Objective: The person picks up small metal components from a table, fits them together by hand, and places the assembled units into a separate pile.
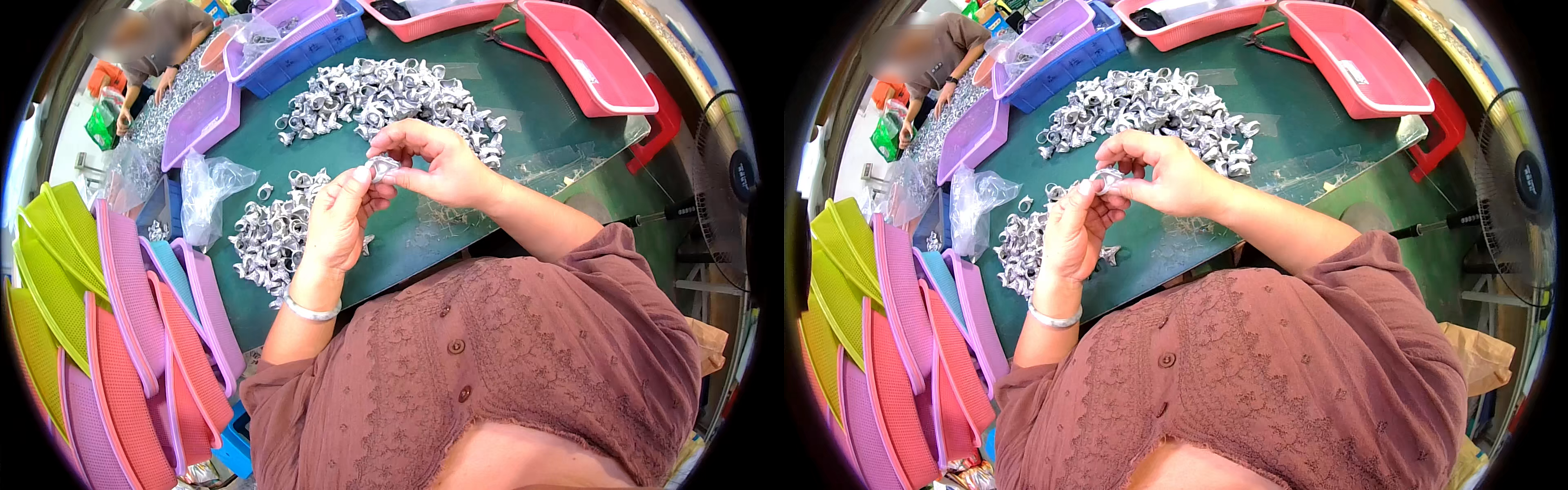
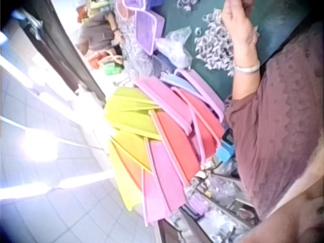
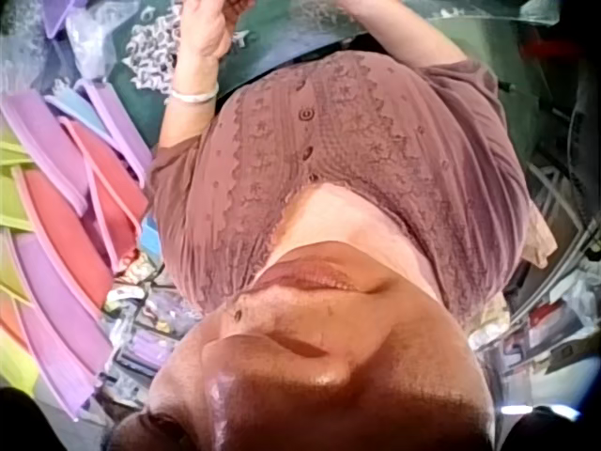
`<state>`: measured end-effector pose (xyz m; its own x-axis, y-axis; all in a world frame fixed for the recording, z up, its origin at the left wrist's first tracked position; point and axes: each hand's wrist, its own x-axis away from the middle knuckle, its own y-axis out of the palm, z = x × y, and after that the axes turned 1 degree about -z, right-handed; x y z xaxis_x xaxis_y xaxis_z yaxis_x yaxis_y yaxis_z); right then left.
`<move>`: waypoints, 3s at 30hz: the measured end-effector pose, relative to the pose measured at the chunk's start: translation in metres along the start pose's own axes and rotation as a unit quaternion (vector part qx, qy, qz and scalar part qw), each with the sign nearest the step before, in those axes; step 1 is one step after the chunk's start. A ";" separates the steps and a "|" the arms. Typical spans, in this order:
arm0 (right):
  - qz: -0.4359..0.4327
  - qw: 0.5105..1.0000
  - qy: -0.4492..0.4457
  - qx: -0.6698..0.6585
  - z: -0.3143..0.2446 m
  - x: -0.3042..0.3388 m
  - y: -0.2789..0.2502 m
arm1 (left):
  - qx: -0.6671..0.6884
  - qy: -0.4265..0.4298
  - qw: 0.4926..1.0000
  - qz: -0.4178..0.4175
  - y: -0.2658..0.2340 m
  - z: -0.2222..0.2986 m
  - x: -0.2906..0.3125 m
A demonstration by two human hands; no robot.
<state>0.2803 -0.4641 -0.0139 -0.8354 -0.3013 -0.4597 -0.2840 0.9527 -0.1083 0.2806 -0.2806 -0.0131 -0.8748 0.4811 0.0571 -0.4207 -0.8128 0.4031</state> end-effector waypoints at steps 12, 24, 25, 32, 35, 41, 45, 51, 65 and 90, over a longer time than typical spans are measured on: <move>0.002 0.984 0.009 -0.177 0.002 0.014 0.003 | -0.487 0.377 0.786 0.063 0.001 -0.014 -0.005; 0.028 0.883 -0.026 0.467 0.035 0.005 -0.052 | 0.141 0.024 0.989 0.032 -0.013 -0.028 0.003; 0.015 0.863 -0.040 0.503 0.037 0.005 -0.052 | 0.167 0.012 0.985 0.027 -0.014 -0.029 0.003; -0.005 0.758 0.024 0.651 0.053 -0.010 -0.033 | 0.209 -0.081 0.974 0.028 -0.020 -0.034 0.002; -0.008 0.720 0.014 0.694 0.059 -0.016 -0.026 | 0.164 -0.102 0.980 0.056 -0.017 -0.032 0.003; -0.006 0.692 0.008 0.722 0.067 -0.022 -0.025 | 0.099 -0.119 0.986 0.069 -0.013 -0.031 0.004; -0.011 0.745 0.034 0.666 0.061 -0.018 -0.026 | 0.083 -0.115 0.988 0.067 -0.012 -0.031 0.005; 0.014 0.964 0.042 0.263 0.042 -0.009 -0.029 | 0.079 -0.112 0.987 0.089 -0.010 -0.032 0.006; -0.016 0.978 -0.116 0.172 0.009 0.009 -0.004 | 0.067 -0.052 0.995 0.055 0.004 -0.024 0.009; -0.041 0.763 0.043 0.644 0.024 0.021 -0.040 | 0.295 -0.090 0.950 -0.050 -0.018 -0.039 0.004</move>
<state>0.2851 -0.5075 -0.0404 -0.8836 -0.3100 -0.3510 0.3141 0.1638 -0.9352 0.2752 -0.2765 -0.0555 -0.7598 0.6380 0.1251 -0.2458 -0.4599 0.8532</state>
